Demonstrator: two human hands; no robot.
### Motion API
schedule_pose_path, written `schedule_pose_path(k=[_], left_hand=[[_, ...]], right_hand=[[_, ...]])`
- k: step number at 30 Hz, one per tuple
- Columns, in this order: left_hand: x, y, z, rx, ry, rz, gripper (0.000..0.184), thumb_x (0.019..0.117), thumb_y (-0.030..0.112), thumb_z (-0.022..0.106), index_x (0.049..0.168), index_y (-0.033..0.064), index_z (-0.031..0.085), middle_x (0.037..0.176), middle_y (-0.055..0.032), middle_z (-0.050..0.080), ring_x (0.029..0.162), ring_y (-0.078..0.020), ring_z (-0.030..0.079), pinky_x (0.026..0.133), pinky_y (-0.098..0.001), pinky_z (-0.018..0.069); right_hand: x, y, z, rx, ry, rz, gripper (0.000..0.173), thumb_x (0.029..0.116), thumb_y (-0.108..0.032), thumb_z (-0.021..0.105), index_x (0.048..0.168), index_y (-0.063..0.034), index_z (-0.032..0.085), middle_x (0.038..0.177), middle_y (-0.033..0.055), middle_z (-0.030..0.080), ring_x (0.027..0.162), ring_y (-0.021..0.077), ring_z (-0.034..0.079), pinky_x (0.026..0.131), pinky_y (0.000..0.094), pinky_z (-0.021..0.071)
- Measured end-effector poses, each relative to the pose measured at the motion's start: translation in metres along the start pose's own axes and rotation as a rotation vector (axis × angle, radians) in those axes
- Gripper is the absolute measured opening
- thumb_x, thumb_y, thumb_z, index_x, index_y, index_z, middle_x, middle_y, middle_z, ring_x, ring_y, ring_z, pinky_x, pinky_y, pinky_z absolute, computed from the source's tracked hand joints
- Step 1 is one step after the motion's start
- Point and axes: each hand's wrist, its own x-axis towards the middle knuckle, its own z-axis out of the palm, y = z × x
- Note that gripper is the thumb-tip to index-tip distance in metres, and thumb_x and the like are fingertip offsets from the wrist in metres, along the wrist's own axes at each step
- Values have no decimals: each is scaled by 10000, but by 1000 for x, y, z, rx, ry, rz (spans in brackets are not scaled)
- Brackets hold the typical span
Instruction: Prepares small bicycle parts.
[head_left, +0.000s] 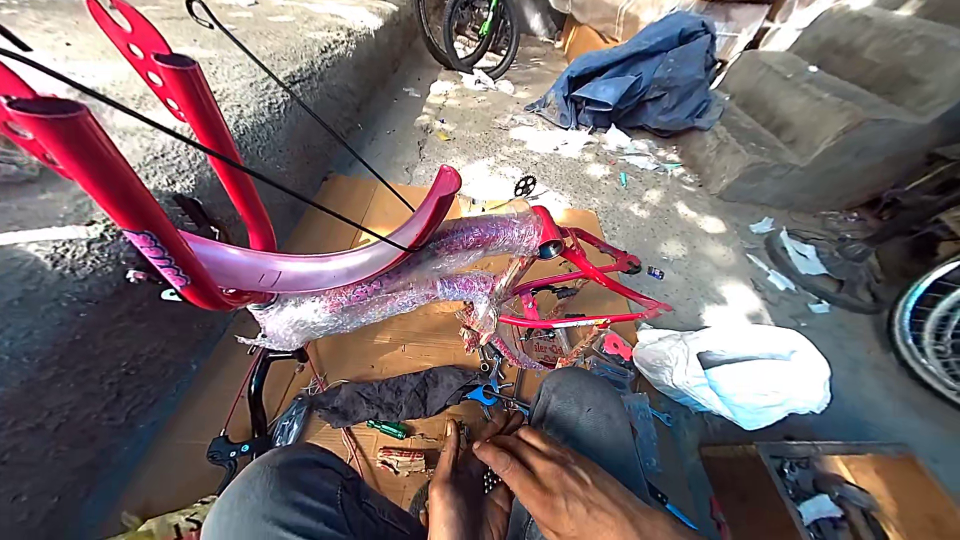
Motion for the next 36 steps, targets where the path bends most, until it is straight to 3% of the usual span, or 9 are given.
schedule_pose_path(k=[5, 7, 9, 12, 16, 21, 23, 28, 36], left_hand=[[-3, 4, -5, -35, -139, -60, 892, 1038, 660, 121, 1255, -29, 644, 1191, -248, 682, 1073, -311, 692, 917, -442, 581], [-5, 5, -6, -25, -186, -81, 824, 1067, 593, 154, 1211, -31, 671, 1128, -251, 703, 1011, -308, 714, 891, -438, 595], [-6, 4, -9, -22, -212, -87, 575, 1096, 390, 308, 1166, -40, 683, 1111, -241, 710, 995, -302, 721, 891, -440, 599], [-7, 2, -15, -60, -289, -100, 236, 975, 135, 623, 1091, -47, 719, 1080, -235, 720, 1010, -316, 728, 943, -479, 587], [-4, 3, -23, -50, -468, -85, 274, 983, 128, 642, 1197, -34, 697, 1186, -243, 694, 1101, -326, 700, 1007, -480, 552], [-2, 8, -26, -31, -578, -48, 285, 995, 123, 628, 1226, -37, 677, 1222, -239, 680, 1142, -319, 678, 1032, -466, 531], [-2, 7, -24, -18, -559, -5, 282, 997, 124, 627, 1222, -38, 678, 1218, -245, 683, 1135, -318, 684, 1025, -451, 537], [-3, 7, -18, -19, -476, 64, 259, 988, 130, 637, 1183, -33, 688, 1126, -187, 719, 1057, -244, 710, 1024, -410, 538], [-7, 0, -16, 16, -333, 142, 235, 980, 154, 660, 1130, -18, 716, 1076, -175, 741, 1003, -218, 735, 960, -370, 581]], right_hand=[[-2, 9, -12, 322, 41, 111, 471, 979, -143, 659, 1425, -80, 524, 1331, 100, 644, 1254, 208, 610, 1082, 318, 504], [-5, 10, -22, 437, 89, 150, 526, 947, -137, 718, 1429, -69, 517, 1341, 77, 648, 1236, 166, 621, 1056, 299, 527], [-8, 11, -27, 513, 154, 148, 544, 933, -123, 742, 1426, -57, 524, 1336, 67, 658, 1216, 152, 639, 1039, 312, 554], [-11, 14, -32, 521, 200, 166, 539, 931, -153, 742, 1429, -134, 538, 1344, -2, 668, 1248, 152, 618, 1090, 403, 502], [-11, 16, -30, 601, 248, 160, 556, 916, -172, 766, 1427, -131, 551, 1333, -17, 677, 1284, 179, 593, 1129, 461, 466], [-10, 11, -18, 599, 329, 126, 578, 941, -158, 722, 1475, -99, 507, 1390, 16, 655, 1345, 214, 564, 1173, 489, 429], [-12, 3, -15, 498, 392, 141, 598, 939, -175, 730, 1492, -118, 507, 1421, 25, 637, 1365, 221, 551, 1194, 491, 413], [-22, -14, -6, 272, 382, 113, 588, 960, -291, 666, 1504, -143, 500, 1435, 28, 631, 1449, 225, 468, 1265, 568, 236], [-30, -22, 4, 306, 368, 189, 589, 966, -324, 655, 1486, -90, 508, 1430, 29, 634, 1443, 204, 472, 1268, 564, 197]])
